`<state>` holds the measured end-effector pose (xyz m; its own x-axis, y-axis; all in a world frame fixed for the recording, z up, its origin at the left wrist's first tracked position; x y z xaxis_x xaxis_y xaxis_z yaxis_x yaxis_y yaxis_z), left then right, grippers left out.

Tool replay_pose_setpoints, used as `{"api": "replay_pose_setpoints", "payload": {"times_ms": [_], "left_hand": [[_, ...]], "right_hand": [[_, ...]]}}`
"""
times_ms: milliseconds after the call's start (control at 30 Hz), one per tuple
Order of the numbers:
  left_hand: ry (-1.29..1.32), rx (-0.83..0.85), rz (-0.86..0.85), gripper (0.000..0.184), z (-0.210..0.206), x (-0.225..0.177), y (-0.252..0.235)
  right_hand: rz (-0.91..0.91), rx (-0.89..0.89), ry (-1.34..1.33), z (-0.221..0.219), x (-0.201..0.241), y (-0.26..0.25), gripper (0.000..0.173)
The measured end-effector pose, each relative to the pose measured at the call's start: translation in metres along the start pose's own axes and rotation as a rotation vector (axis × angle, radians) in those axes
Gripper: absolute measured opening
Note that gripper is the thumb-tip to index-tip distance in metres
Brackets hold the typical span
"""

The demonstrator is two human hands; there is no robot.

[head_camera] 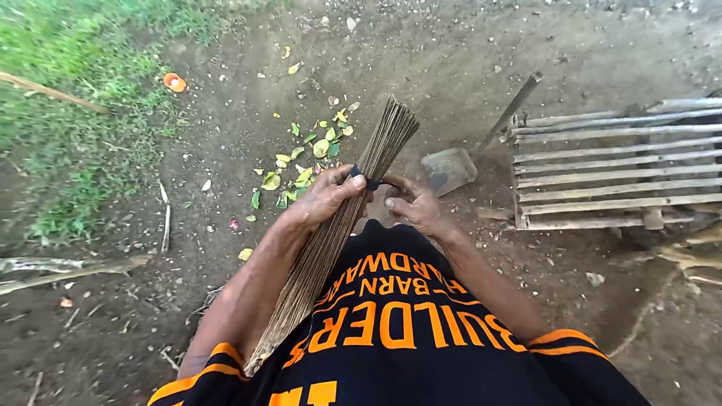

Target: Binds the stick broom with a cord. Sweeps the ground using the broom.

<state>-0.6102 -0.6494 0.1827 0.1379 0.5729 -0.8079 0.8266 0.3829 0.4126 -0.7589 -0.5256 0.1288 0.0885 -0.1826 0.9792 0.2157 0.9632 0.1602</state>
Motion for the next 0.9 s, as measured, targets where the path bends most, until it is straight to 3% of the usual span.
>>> {"api": "replay_pose_setpoints", "payload": {"times_ms": [133,300,400,500,567,767,900], "left_hand": [[0.058,-0.007,0.006,0.03,0.002,0.005,0.007],[0.094,-0.037,0.0,0.029,0.004,0.008,0.017],[0.109,0.004,-0.018,0.034,0.009,0.002,0.024],[0.137,-0.062,-0.031,0.043,0.016,-0.002,0.03],[0.152,-0.082,-0.045,0.044,0.02,-0.003,0.032],[0.138,-0.163,-0.096,0.05,0.033,-0.018,0.031],[0.159,-0.196,-0.114,0.041,0.031,-0.021,0.03]], "right_hand": [[0.175,-0.188,0.426,0.0,0.019,-0.002,0.072],[0.436,-0.285,0.239,-0.017,0.037,-0.013,0.037],[0.299,-0.198,0.053,-0.019,0.031,-0.018,0.025],[0.085,-0.106,-0.064,-0.012,0.021,-0.022,0.024],[0.087,-0.044,-0.025,-0.013,0.018,-0.023,0.024],[0.331,0.124,0.33,-0.016,0.021,-0.024,0.023],[0.091,0.237,0.073,-0.018,0.012,-0.028,0.027]]}}
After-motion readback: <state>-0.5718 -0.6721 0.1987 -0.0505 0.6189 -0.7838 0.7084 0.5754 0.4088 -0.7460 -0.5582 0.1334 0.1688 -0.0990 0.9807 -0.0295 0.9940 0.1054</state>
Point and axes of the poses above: each hand's wrist, its own y-axis away from the middle knuckle, its own z-axis out of the back of the hand, x = y × z, the point moved 5 cm from there along -y, towards the middle knuckle, and after that the axes turned 12 degrees about y, right-handed, at the moved point
